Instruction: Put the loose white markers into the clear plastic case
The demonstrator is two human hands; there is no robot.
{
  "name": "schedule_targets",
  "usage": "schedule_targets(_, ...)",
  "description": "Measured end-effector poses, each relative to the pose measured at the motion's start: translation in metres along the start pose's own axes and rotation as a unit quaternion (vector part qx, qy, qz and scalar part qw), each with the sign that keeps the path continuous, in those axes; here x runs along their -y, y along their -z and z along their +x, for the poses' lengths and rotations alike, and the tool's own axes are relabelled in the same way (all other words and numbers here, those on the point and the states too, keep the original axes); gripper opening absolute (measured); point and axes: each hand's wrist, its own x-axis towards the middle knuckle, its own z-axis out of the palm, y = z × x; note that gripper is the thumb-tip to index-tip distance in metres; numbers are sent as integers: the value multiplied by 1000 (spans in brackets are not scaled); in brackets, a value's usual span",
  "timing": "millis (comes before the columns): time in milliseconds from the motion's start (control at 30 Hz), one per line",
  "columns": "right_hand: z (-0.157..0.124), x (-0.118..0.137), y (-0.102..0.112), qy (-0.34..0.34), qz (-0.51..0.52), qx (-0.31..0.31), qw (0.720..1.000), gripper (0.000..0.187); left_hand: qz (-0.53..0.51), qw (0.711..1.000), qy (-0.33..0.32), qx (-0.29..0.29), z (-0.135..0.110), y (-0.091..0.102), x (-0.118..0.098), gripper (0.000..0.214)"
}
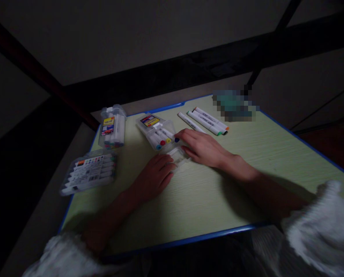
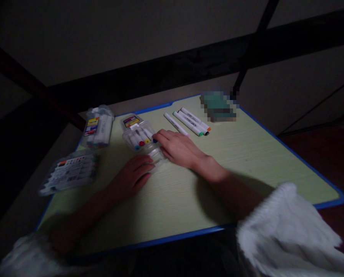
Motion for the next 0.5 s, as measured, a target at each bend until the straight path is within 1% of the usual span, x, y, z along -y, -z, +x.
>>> schedule_targets(500, 0, -4, 0, -69, -32, -31, 997, 29, 2, 1000, 5, 6, 1, 2, -1, 18)
